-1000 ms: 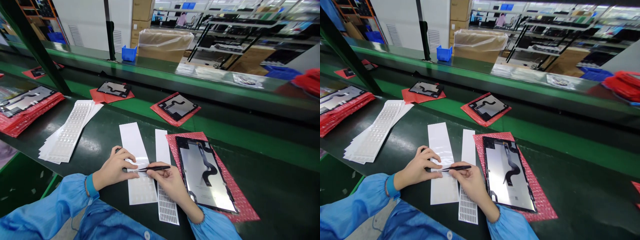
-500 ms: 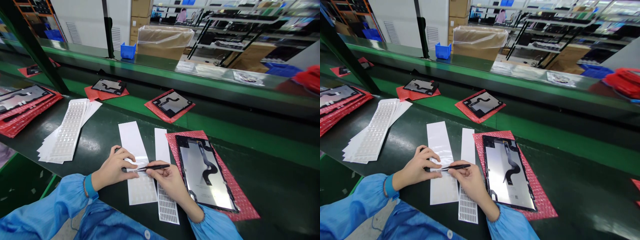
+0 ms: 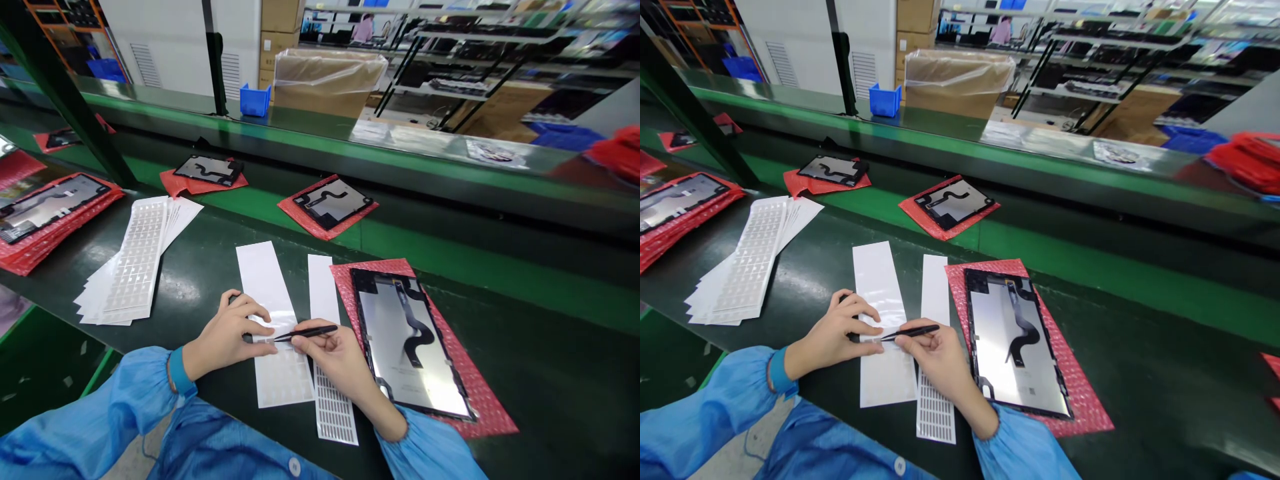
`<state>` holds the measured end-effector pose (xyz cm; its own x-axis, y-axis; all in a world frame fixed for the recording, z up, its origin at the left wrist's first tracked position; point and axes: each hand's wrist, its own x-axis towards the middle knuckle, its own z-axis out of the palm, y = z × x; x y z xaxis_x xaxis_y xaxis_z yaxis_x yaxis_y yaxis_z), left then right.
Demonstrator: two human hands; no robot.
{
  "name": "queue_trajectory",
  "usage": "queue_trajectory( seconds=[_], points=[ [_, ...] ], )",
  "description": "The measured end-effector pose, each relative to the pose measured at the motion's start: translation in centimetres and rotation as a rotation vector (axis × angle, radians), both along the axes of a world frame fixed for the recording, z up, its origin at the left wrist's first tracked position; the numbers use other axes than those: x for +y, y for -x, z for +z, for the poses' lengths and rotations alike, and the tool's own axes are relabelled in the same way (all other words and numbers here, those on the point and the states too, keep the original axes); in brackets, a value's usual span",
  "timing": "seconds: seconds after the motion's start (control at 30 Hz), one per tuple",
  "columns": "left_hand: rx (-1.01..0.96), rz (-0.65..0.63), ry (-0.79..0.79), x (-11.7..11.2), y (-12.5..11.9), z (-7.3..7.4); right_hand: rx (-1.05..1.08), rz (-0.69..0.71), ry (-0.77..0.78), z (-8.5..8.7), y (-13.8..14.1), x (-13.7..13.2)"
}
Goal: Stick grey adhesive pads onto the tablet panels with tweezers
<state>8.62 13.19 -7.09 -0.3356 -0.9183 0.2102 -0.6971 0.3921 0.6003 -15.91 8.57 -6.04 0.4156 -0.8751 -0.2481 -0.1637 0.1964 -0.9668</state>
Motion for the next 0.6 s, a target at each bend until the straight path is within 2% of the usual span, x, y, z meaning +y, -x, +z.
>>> queue_trajectory(
  seconds=[0.23,0.37,0.53,0.57,0.6],
  points=[
    [0.017,0.01,0.002,-0.1,0.0,-0.2,0.047,0.015,0.004,0.0,-0.2,0.2],
    [0.041,0.032,0.005,-0.2,0.2,-0.4,0.011,0.006,-0.033,-0.5,-0.2,0.2],
    [0.005,0.029,-0.012,-0.3,0.3,-0.8,-0.057,-0.095,-0.203,-2.4,2.0,-0.5],
    [-0.007,0.027,-0.012,-0.4,0.2,-0.9,-0.047,-0.112,-0.198,-2.8,2.6,-1.0],
    [-0.016,0.026,-0.008,-0.4,0.2,-1.0,-0.047,-0.192,-0.139,-3.1,3.1,-1.6]
  ],
)
